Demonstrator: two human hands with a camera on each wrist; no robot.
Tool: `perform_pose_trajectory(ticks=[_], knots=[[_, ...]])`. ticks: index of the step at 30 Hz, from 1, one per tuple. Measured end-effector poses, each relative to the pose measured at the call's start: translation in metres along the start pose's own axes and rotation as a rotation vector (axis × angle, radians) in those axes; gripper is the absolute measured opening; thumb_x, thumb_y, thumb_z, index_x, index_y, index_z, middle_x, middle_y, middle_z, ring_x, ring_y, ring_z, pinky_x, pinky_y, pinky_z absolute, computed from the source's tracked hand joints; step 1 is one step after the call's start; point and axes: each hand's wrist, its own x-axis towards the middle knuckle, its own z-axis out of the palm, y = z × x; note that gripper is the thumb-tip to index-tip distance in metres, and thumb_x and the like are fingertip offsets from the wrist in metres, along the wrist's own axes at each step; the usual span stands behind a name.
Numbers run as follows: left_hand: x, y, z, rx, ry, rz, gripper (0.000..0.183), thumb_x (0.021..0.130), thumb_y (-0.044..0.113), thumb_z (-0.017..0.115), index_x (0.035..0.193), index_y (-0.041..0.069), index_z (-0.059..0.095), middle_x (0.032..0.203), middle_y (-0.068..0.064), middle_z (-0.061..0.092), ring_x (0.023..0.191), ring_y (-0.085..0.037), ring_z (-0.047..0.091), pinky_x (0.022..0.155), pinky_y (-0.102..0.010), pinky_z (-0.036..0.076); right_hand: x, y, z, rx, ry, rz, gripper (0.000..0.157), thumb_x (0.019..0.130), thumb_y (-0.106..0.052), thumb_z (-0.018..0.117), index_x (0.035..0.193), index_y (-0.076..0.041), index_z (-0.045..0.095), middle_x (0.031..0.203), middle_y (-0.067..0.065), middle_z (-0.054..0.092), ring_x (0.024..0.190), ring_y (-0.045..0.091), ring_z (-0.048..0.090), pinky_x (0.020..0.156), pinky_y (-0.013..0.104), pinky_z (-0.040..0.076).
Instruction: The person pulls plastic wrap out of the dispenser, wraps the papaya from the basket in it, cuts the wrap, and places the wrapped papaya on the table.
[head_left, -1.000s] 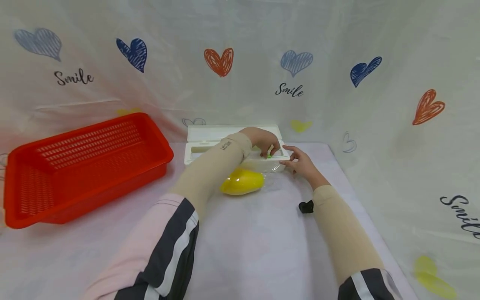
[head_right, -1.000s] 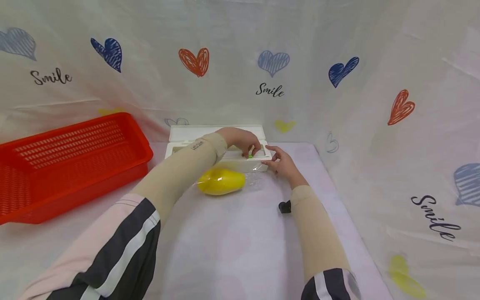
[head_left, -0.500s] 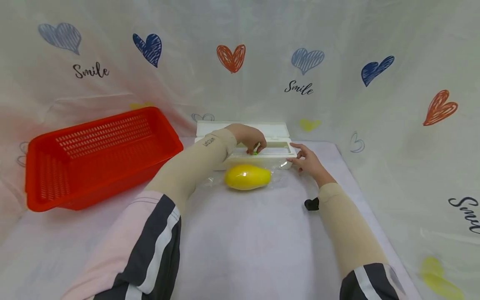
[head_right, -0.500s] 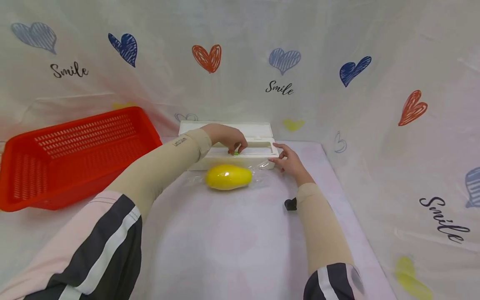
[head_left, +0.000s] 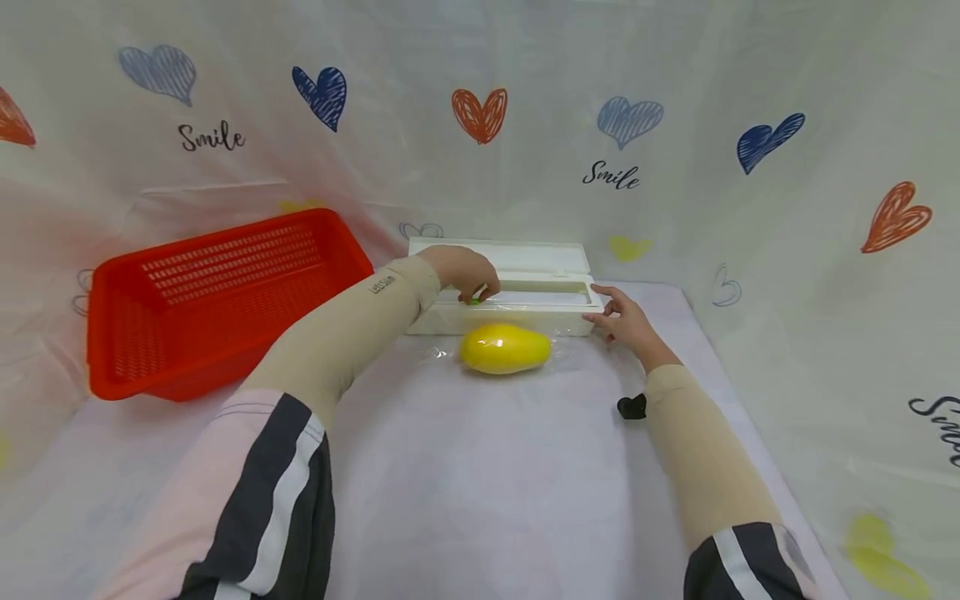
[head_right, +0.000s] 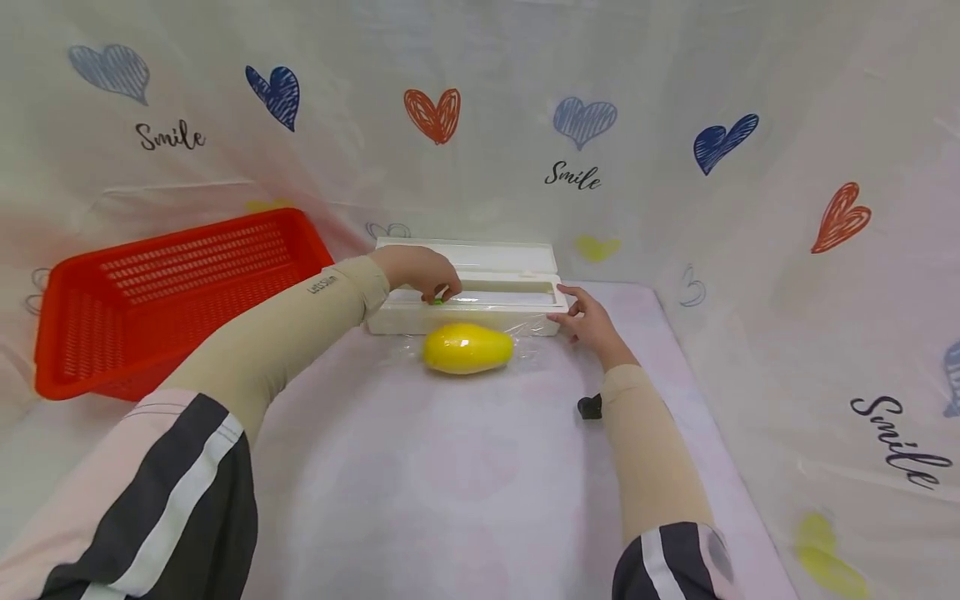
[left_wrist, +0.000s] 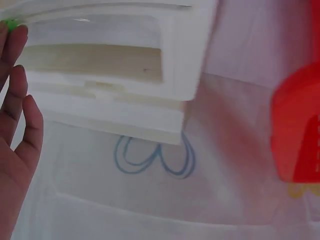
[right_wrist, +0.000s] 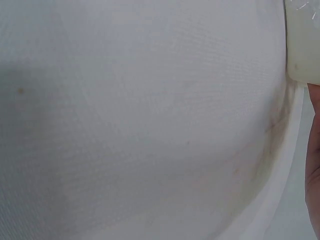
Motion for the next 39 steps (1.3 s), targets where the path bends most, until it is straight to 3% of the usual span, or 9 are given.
perform_pose_trajectory(ticks=[17, 24, 29, 32, 39], knots=[[-0.038, -0.026, 0.021, 0.079, 0.008, -0.062, 0.018, 0.087, -0.001, 0.069, 0.095, 0.013, 0.061, 0.085, -0.003, 0.059, 0.078, -0.022, 0.052, 0.072, -0.034, 0.045, -0.001, 0.003, -0.004, -0.009, 0.008, 0.008, 0.072, 0.089, -0.033, 0.070, 0.152, -0.025, 0.034, 0.094, 0.011, 0.045, 0.066, 0.021, 0.049, 0.060, 0.031, 0.053], [-0.054, -0.037, 0.029, -0.002, 0.005, -0.104, 0.019, 0.087, -0.002, 0.065, 0.095, 0.015, 0.061, 0.084, -0.003, 0.057, 0.082, -0.024, 0.052, 0.074, -0.034, 0.045, -0.001, 0.001, -0.005, -0.001, 0.007, 0.009, 0.073, 0.089, -0.034, 0.070, 0.152, -0.026, 0.034, 0.093, 0.011, 0.044, 0.068, 0.022, 0.049, 0.060, 0.031, 0.053], [-0.063, -0.043, 0.037, 0.001, 0.060, -0.073, 0.020, 0.083, -0.006, 0.068, 0.093, 0.011, 0.061, 0.079, -0.004, 0.058, 0.074, -0.023, 0.052, 0.069, -0.033, 0.046, 0.001, 0.001, -0.003, 0.010, -0.003, 0.007, 0.076, 0.087, -0.037, 0.071, 0.152, -0.027, 0.034, 0.095, 0.011, 0.045, 0.070, 0.022, 0.050, 0.060, 0.031, 0.053], [-0.068, -0.044, 0.039, -0.023, 0.084, -0.089, 0.021, 0.083, -0.006, 0.068, 0.094, 0.010, 0.062, 0.082, -0.007, 0.061, 0.069, -0.022, 0.052, 0.066, -0.032, 0.046, 0.001, 0.001, -0.002, 0.008, 0.005, 0.003, 0.075, 0.087, -0.037, 0.072, 0.152, -0.027, 0.035, 0.094, 0.010, 0.044, 0.069, 0.022, 0.050, 0.060, 0.031, 0.053], [-0.072, -0.044, 0.036, -0.080, 0.132, -0.121, 0.019, 0.082, -0.003, 0.071, 0.098, 0.008, 0.066, 0.090, -0.007, 0.061, 0.078, -0.024, 0.051, 0.073, -0.035, 0.047, -0.001, -0.002, 0.000, 0.025, 0.008, 0.016, 0.074, 0.088, -0.033, 0.072, 0.151, -0.025, 0.036, 0.094, 0.009, 0.042, 0.066, 0.022, 0.050, 0.061, 0.031, 0.053]])
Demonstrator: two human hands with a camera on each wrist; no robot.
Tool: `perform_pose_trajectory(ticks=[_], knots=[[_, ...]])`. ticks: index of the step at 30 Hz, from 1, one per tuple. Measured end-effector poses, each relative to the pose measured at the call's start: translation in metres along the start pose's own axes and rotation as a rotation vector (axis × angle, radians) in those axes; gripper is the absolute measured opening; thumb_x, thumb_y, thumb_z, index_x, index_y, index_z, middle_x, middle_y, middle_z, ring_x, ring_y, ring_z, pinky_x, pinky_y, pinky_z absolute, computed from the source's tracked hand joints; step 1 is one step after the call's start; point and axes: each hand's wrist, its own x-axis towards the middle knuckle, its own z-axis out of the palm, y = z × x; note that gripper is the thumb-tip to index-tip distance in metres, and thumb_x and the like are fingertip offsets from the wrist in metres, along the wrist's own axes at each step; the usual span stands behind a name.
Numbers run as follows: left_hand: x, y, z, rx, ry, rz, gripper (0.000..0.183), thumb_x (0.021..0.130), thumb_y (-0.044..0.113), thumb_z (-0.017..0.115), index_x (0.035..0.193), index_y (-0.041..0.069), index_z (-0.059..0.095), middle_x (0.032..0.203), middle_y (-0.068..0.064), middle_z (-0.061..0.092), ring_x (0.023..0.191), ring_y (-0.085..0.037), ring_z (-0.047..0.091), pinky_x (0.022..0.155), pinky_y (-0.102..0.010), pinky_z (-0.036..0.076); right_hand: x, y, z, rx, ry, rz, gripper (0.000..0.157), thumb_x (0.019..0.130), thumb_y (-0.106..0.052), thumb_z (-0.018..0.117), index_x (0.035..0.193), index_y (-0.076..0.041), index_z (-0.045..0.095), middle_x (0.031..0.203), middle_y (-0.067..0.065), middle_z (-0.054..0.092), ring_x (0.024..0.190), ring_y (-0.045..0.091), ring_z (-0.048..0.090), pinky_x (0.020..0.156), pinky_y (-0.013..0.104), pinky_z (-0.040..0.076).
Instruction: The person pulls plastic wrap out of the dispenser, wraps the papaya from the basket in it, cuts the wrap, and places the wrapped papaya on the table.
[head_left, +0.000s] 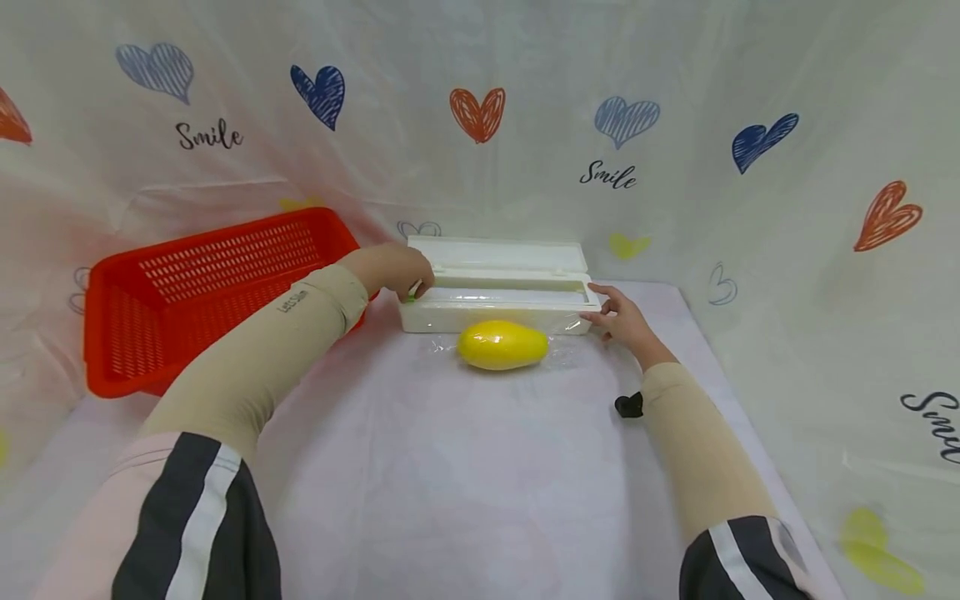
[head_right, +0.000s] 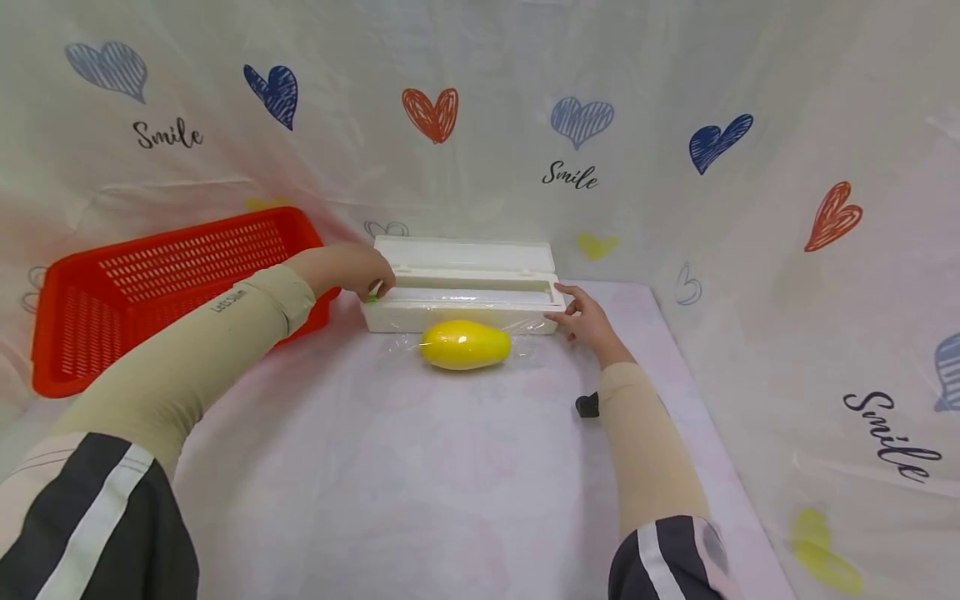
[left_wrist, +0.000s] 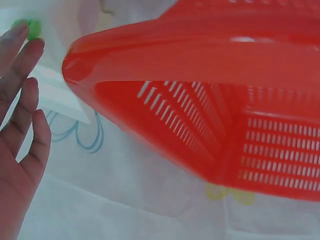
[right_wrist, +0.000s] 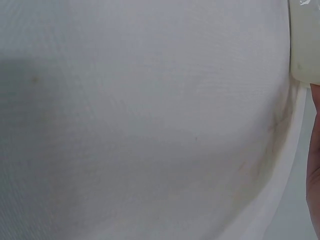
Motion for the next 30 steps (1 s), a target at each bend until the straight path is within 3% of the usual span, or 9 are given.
perform_pose_trajectory(ticks=[5, 11, 17, 20, 30], knots=[[0.010, 0.003, -0.002, -0.021, 0.060, -0.040, 0.026, 0.082, 0.015, 0.079, 0.105, 0.010, 0.068, 0.096, -0.006, 0.063, 0.087, -0.025, 0.056, 0.080, -0.038, 0.049, -0.002, 0.000, -0.001, 0.013, -0.002, -0.003, 0.073, 0.088, -0.031, 0.072, 0.151, -0.025, 0.036, 0.094, 0.009, 0.042, 0.065, 0.023, 0.052, 0.061, 0.031, 0.053], [0.030, 0.025, -0.003, -0.004, 0.108, -0.051, 0.033, 0.083, 0.029, 0.079, 0.110, 0.015, 0.068, 0.100, -0.003, 0.064, 0.090, -0.023, 0.057, 0.081, -0.038, 0.048, 0.000, 0.002, -0.003, 0.005, -0.002, -0.018, 0.072, 0.089, -0.029, 0.071, 0.151, -0.024, 0.036, 0.092, 0.010, 0.043, 0.069, 0.020, 0.051, 0.062, 0.030, 0.054], [0.049, 0.044, 0.002, 0.026, 0.148, 0.006, 0.029, 0.080, 0.032, 0.081, 0.098, 0.015, 0.066, 0.093, 0.000, 0.063, 0.086, -0.020, 0.057, 0.076, -0.036, 0.047, 0.003, 0.003, -0.002, 0.026, -0.013, -0.005, 0.073, 0.088, -0.030, 0.072, 0.151, -0.026, 0.036, 0.092, 0.010, 0.043, 0.072, 0.023, 0.051, 0.063, 0.032, 0.055], [0.057, 0.049, 0.005, 0.041, 0.155, 0.003, 0.027, 0.080, 0.033, 0.081, 0.094, 0.016, 0.064, 0.091, 0.001, 0.063, 0.084, -0.020, 0.055, 0.075, -0.035, 0.047, 0.002, 0.001, -0.002, 0.028, -0.011, -0.007, 0.073, 0.088, -0.030, 0.072, 0.151, -0.026, 0.036, 0.093, 0.010, 0.043, 0.072, 0.023, 0.052, 0.063, 0.031, 0.055], [0.072, 0.050, 0.014, -0.047, 0.157, -0.011, 0.021, 0.084, 0.024, 0.079, 0.093, 0.013, 0.063, 0.090, -0.001, 0.062, 0.084, -0.021, 0.053, 0.080, -0.034, 0.046, 0.001, 0.001, -0.004, 0.025, -0.045, -0.020, 0.073, 0.090, -0.028, 0.071, 0.153, -0.024, 0.034, 0.095, 0.010, 0.042, 0.078, 0.022, 0.055, 0.071, 0.033, 0.056]])
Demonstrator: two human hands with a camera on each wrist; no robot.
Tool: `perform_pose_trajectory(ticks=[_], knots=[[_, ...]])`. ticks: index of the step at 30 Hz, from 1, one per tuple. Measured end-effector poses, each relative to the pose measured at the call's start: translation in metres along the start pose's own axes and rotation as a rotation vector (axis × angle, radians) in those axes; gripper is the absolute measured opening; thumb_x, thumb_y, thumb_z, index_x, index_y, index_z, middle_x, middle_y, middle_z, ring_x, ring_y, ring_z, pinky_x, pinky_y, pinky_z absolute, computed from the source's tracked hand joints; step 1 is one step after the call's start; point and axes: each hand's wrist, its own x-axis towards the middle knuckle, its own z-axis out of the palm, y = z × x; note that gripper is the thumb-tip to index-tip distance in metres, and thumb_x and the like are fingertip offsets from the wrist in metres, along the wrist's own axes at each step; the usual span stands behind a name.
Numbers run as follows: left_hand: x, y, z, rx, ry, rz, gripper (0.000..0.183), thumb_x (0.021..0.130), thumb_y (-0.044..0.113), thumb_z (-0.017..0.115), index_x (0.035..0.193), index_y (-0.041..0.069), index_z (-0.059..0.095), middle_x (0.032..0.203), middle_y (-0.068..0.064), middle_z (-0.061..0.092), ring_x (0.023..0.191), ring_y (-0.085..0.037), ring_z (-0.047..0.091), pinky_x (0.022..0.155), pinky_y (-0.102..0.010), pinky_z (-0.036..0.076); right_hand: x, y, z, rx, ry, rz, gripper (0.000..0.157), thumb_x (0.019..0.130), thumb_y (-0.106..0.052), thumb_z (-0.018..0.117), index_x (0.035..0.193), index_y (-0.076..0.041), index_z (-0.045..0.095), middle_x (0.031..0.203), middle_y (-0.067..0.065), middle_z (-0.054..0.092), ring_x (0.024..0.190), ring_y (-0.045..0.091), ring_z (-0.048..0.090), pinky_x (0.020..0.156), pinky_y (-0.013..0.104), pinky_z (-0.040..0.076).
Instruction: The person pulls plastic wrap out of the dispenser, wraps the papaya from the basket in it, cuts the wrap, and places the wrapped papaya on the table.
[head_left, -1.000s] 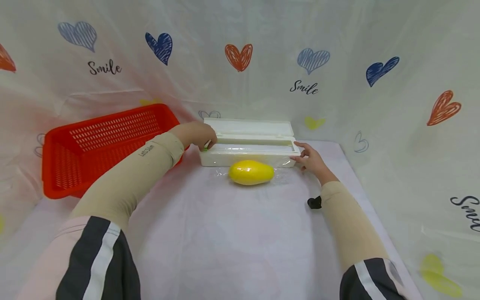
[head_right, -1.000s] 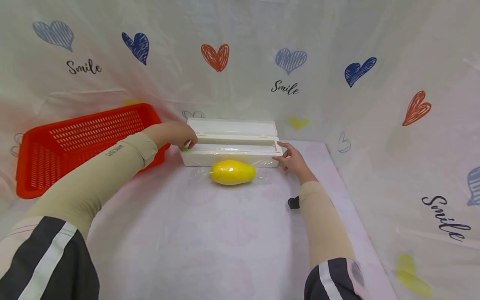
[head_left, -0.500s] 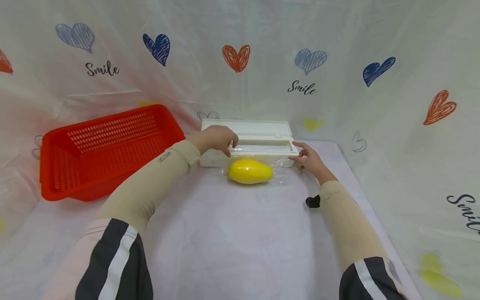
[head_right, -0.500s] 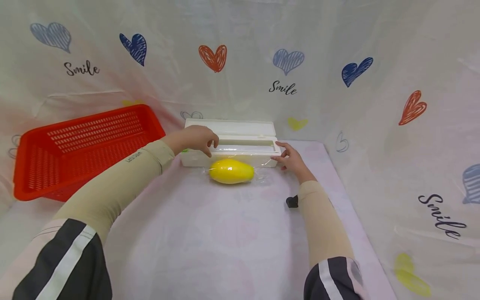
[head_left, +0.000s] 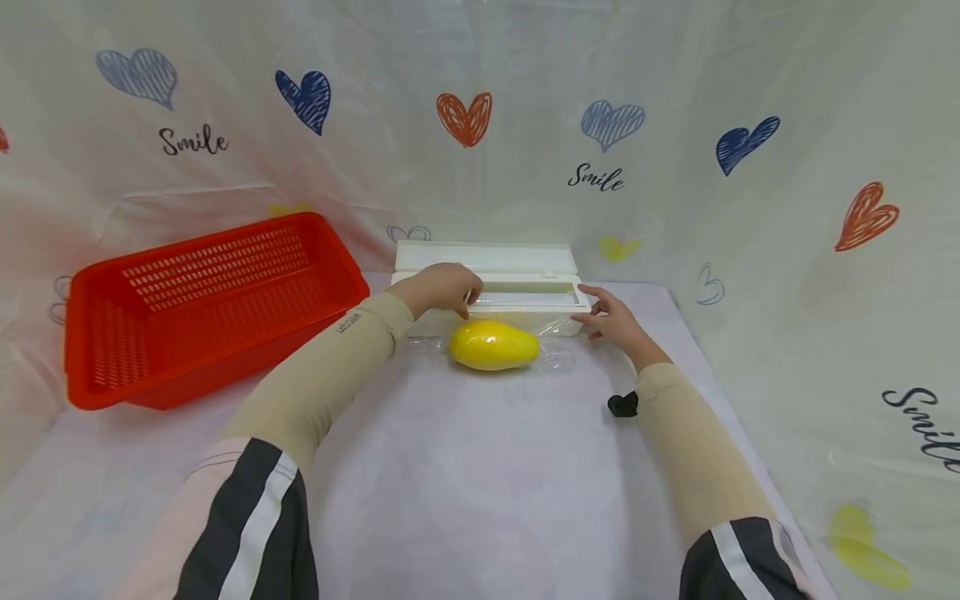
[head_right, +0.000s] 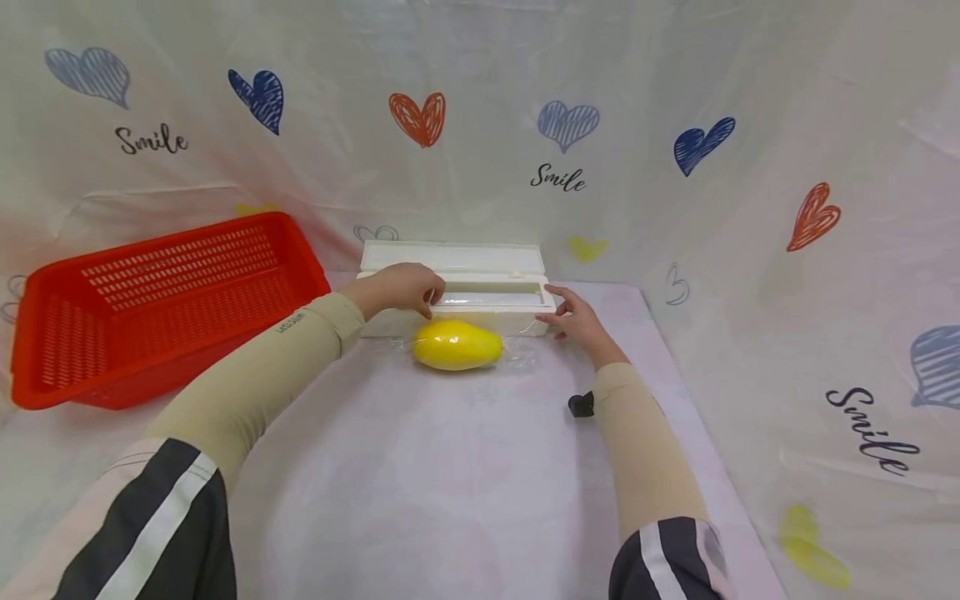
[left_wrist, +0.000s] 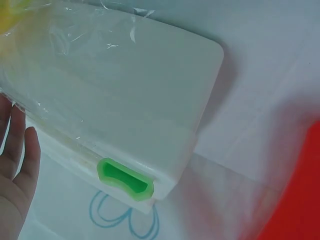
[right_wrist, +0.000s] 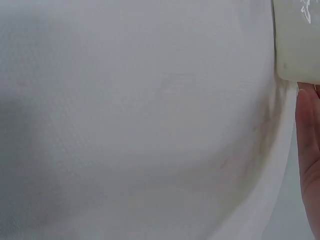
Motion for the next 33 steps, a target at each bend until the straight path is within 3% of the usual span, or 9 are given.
perform_pose_trajectory(ticks=[9, 15, 17, 20, 28, 33], knots=[[0.000, -0.001, 0.001, -0.063, 0.001, 0.008, 0.018, 0.085, 0.021, 0.077, 0.093, 0.011, 0.064, 0.092, -0.002, 0.064, 0.084, -0.021, 0.056, 0.079, -0.032, 0.048, -0.006, -0.006, -0.018, -0.075, -0.048, -0.026, 0.069, 0.091, -0.022, 0.070, 0.151, -0.013, 0.037, 0.113, 0.021, 0.055, 0.094, 0.029, 0.062, 0.086, 0.037, 0.052], [-0.002, 0.000, -0.001, -0.068, 0.002, 0.006, 0.017, 0.085, 0.021, 0.077, 0.091, 0.012, 0.064, 0.091, -0.001, 0.064, 0.084, -0.021, 0.055, 0.080, -0.033, 0.048, -0.013, -0.023, -0.025, -0.133, 0.094, -0.090, 0.059, 0.091, -0.030, 0.071, 0.141, -0.007, 0.051, 0.114, 0.016, 0.062, 0.108, 0.030, 0.056, 0.091, 0.044, 0.046], [-0.003, 0.000, -0.002, -0.066, 0.005, 0.010, 0.017, 0.085, 0.021, 0.077, 0.088, 0.012, 0.063, 0.090, -0.002, 0.064, 0.084, -0.021, 0.055, 0.079, -0.033, 0.048, -0.014, -0.035, -0.020, -0.130, 0.109, -0.131, 0.055, 0.090, -0.028, 0.072, 0.137, -0.006, 0.054, 0.113, 0.015, 0.063, 0.109, 0.030, 0.056, 0.092, 0.045, 0.046], [-0.006, -0.001, -0.003, -0.065, 0.008, 0.012, 0.017, 0.086, 0.021, 0.077, 0.084, 0.012, 0.062, 0.087, -0.002, 0.063, 0.083, -0.021, 0.055, 0.079, -0.034, 0.047, -0.014, -0.057, -0.004, -0.127, 0.069, -0.200, 0.048, 0.089, -0.019, 0.073, 0.132, -0.002, 0.058, 0.114, 0.016, 0.062, 0.108, 0.031, 0.056, 0.094, 0.046, 0.046], [-0.009, 0.000, -0.005, -0.071, 0.013, 0.018, 0.016, 0.087, 0.021, 0.075, 0.084, 0.011, 0.063, 0.086, -0.002, 0.063, 0.082, -0.021, 0.054, 0.079, -0.034, 0.046, -0.005, -0.090, 0.042, -0.300, -0.057, -0.400, 0.033, 0.088, -0.013, 0.074, 0.117, -0.002, 0.066, 0.110, 0.010, 0.066, 0.106, 0.029, 0.059, 0.095, 0.044, 0.044], [-0.006, 0.000, -0.003, -0.052, 0.013, 0.010, 0.015, 0.088, 0.023, 0.075, 0.084, 0.012, 0.065, 0.085, -0.001, 0.063, 0.082, -0.020, 0.055, 0.078, -0.033, 0.047, 0.002, -0.101, 0.059, -0.364, -0.116, -0.430, 0.026, 0.086, -0.010, 0.075, 0.110, -0.003, 0.068, 0.106, 0.008, 0.067, 0.099, 0.026, 0.059, 0.092, 0.041, 0.047]])
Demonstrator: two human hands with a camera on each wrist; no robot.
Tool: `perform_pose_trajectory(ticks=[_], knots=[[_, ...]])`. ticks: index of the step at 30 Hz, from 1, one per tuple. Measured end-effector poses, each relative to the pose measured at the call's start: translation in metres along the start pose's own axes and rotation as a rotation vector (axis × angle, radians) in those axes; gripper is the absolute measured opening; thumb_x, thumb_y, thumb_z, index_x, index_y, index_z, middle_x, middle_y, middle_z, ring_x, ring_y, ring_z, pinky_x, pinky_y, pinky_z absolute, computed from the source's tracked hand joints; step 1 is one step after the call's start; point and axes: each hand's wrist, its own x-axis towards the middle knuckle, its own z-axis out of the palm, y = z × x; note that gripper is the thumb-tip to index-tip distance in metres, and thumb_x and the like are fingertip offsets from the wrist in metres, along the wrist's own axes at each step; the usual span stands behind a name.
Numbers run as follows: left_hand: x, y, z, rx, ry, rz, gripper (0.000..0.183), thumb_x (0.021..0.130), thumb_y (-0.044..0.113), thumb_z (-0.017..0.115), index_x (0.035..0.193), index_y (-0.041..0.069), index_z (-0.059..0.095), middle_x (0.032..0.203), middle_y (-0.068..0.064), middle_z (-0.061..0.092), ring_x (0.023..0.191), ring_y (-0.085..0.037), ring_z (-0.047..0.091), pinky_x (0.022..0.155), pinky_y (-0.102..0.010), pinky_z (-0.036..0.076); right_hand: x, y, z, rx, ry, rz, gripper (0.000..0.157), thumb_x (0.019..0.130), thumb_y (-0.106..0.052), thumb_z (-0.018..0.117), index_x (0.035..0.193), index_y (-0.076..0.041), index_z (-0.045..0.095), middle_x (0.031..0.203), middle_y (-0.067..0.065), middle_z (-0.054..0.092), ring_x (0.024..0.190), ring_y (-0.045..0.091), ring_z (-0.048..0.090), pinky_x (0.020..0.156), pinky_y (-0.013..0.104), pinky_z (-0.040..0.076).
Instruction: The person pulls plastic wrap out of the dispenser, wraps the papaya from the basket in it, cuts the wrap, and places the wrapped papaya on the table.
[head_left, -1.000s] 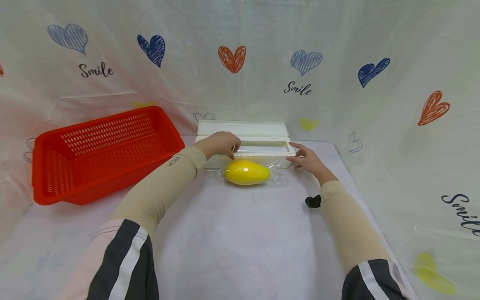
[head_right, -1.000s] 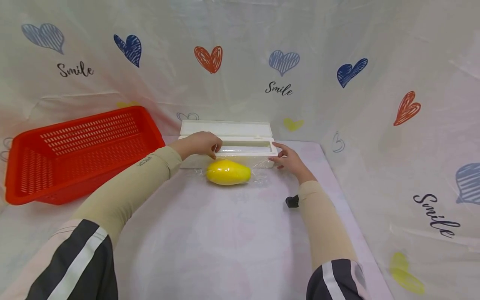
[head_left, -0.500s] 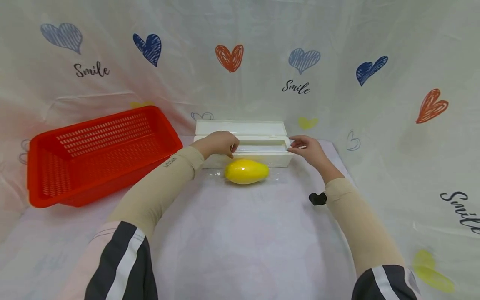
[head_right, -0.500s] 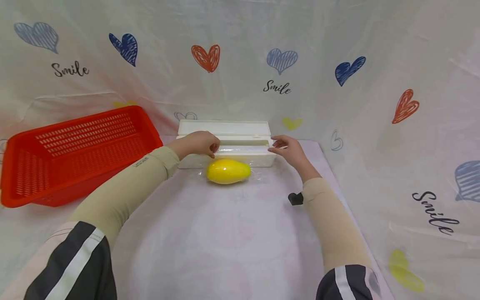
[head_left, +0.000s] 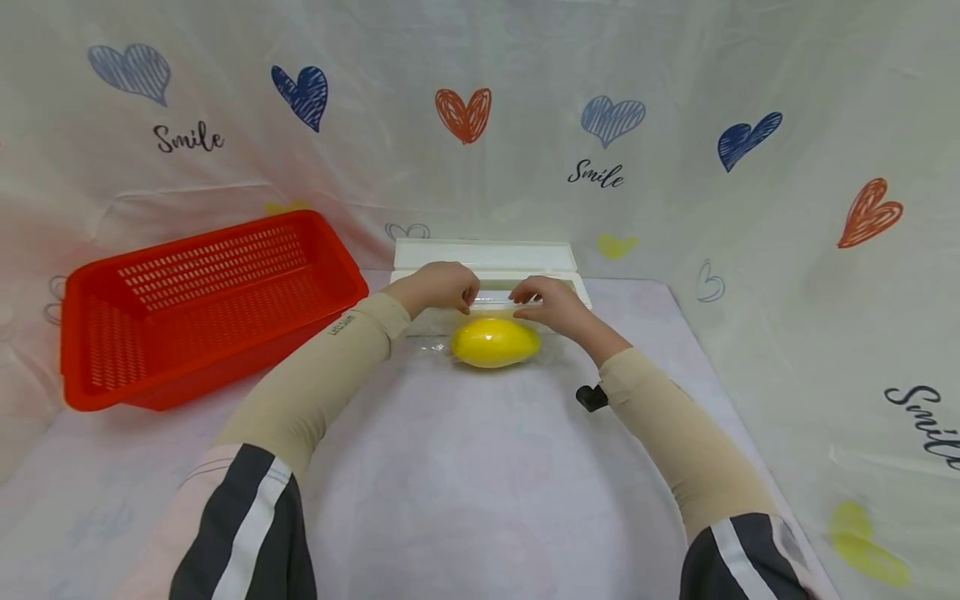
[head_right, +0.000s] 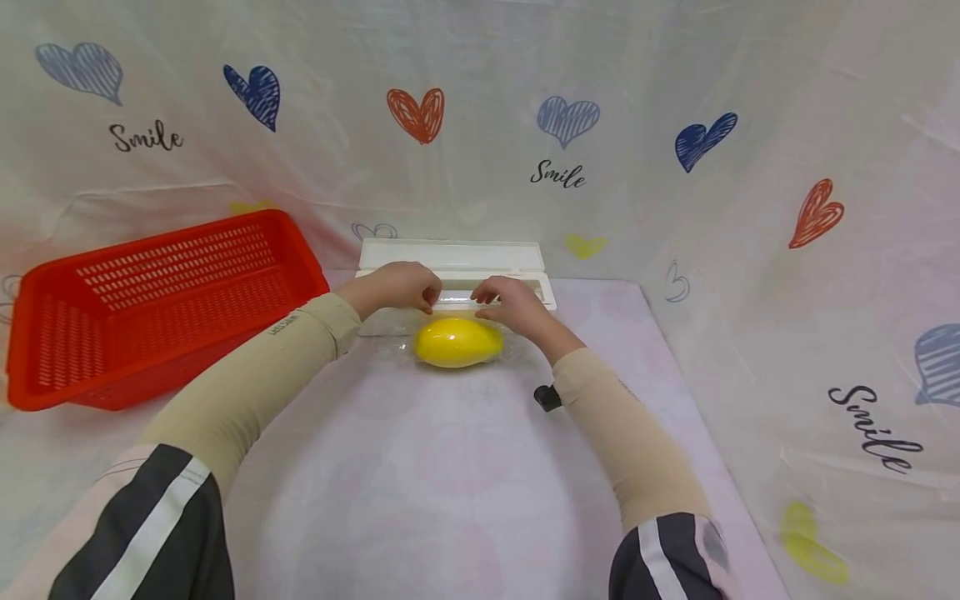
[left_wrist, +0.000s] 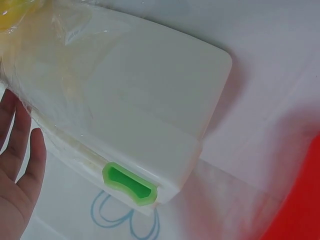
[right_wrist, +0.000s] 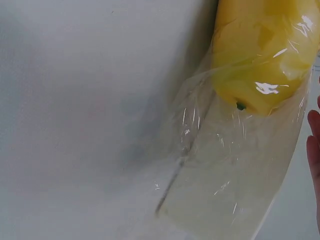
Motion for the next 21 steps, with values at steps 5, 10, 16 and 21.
perform_pose_trajectory(ticks=[5, 10, 16, 21], knots=[[0.000, -0.001, 0.001, -0.003, 0.004, -0.005, 0.014, 0.088, 0.023, 0.075, 0.085, 0.012, 0.066, 0.085, -0.001, 0.063, 0.081, -0.021, 0.055, 0.077, -0.033, 0.047, 0.009, -0.007, 0.004, -0.047, -0.057, 0.013, 0.020, 0.088, -0.006, 0.072, 0.107, -0.004, 0.068, 0.104, 0.007, 0.066, 0.095, 0.023, 0.059, 0.089, 0.037, 0.049], [-0.001, -0.001, 0.003, 0.014, 0.028, 0.000, 0.014, 0.087, 0.023, 0.075, 0.085, 0.013, 0.066, 0.086, -0.001, 0.063, 0.082, -0.021, 0.055, 0.077, -0.033, 0.047, 0.014, -0.013, 0.002, -0.065, -0.081, 0.006, 0.014, 0.087, 0.003, 0.070, 0.100, -0.002, 0.067, 0.096, 0.007, 0.066, 0.089, 0.024, 0.060, 0.084, 0.035, 0.051], [-0.004, 0.001, 0.003, 0.023, 0.043, 0.007, 0.013, 0.087, 0.021, 0.075, 0.084, 0.012, 0.067, 0.085, -0.001, 0.062, 0.081, -0.021, 0.054, 0.077, -0.033, 0.047, 0.015, -0.014, 0.001, -0.028, -0.129, 0.007, 0.013, 0.087, 0.007, 0.066, 0.094, -0.004, 0.067, 0.091, 0.007, 0.065, 0.087, 0.024, 0.058, 0.082, 0.035, 0.051], [-0.005, 0.002, 0.001, -0.009, 0.041, 0.020, 0.012, 0.087, 0.019, 0.075, 0.083, 0.011, 0.068, 0.084, -0.002, 0.062, 0.082, -0.021, 0.053, 0.078, -0.032, 0.047, 0.014, -0.014, 0.003, -0.017, -0.138, -0.028, 0.013, 0.086, 0.003, 0.069, 0.096, -0.005, 0.066, 0.095, 0.007, 0.064, 0.091, 0.025, 0.057, 0.084, 0.037, 0.048]])
